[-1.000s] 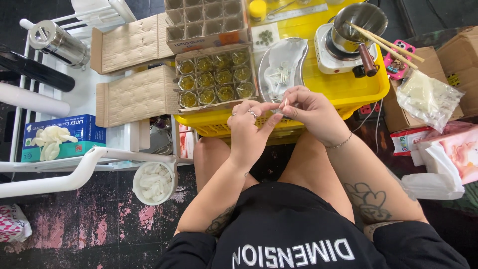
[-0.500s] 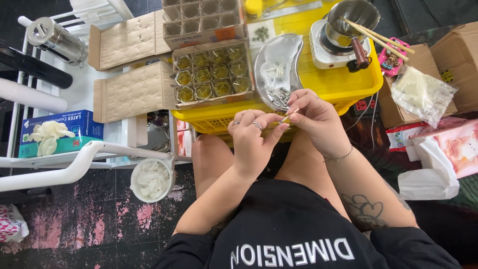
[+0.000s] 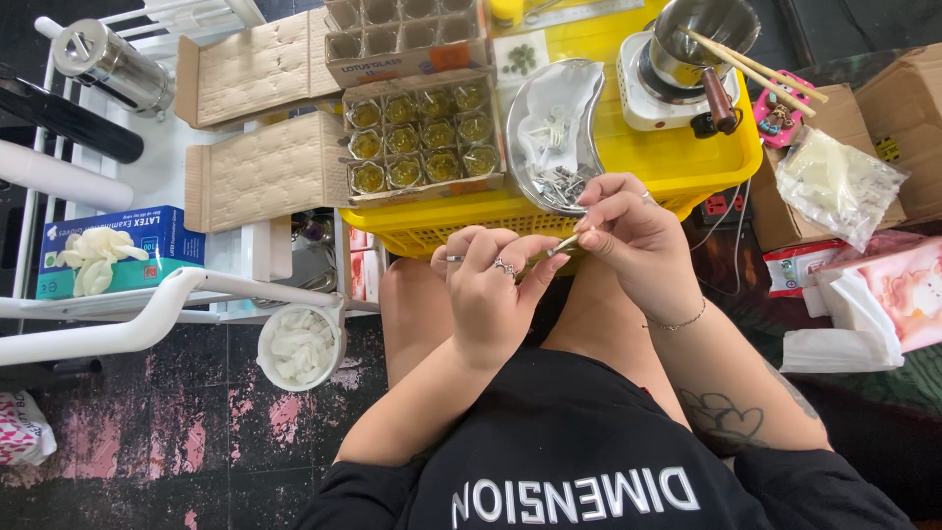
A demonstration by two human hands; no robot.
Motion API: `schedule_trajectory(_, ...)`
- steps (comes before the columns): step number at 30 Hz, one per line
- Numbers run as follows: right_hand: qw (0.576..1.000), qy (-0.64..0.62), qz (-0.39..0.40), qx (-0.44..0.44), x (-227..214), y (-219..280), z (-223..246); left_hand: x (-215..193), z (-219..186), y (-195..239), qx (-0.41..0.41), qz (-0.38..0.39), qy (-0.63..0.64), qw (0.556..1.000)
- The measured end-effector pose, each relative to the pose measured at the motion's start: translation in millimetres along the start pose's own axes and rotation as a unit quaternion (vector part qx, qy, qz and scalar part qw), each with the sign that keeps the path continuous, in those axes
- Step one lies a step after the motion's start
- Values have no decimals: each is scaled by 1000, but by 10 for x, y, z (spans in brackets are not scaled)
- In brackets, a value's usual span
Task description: The person repeatedly picks up small white wicks from a metal dish, folds or twists them, and inserts them into small glass containers filled with yellow liquid arranged in a cardboard tray. The person works one at a time, placing each prepared wick into a container.
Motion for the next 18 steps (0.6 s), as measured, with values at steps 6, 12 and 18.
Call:
schedule_trajectory(6,999,40,6,4,-2,-21,125,-32,22,-10,1,-4,13,1000)
schedule_trajectory(12,999,33,-1,-2,-25,-44,103,39,148,2,-55,43,106,992)
schedule_trajectory(18,999,-7,-31,16,-68,-47,55,104,224,23,-91,58,128,986)
Point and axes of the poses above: each hand's wrist, its own y-axis away from the middle knuckle, its own x-axis out of the palm, z = x × y, the point moved 5 cm from there along -y, towards the middle knuckle, and after that the axes turned 4 degrees about z, right-handed, at the moved point
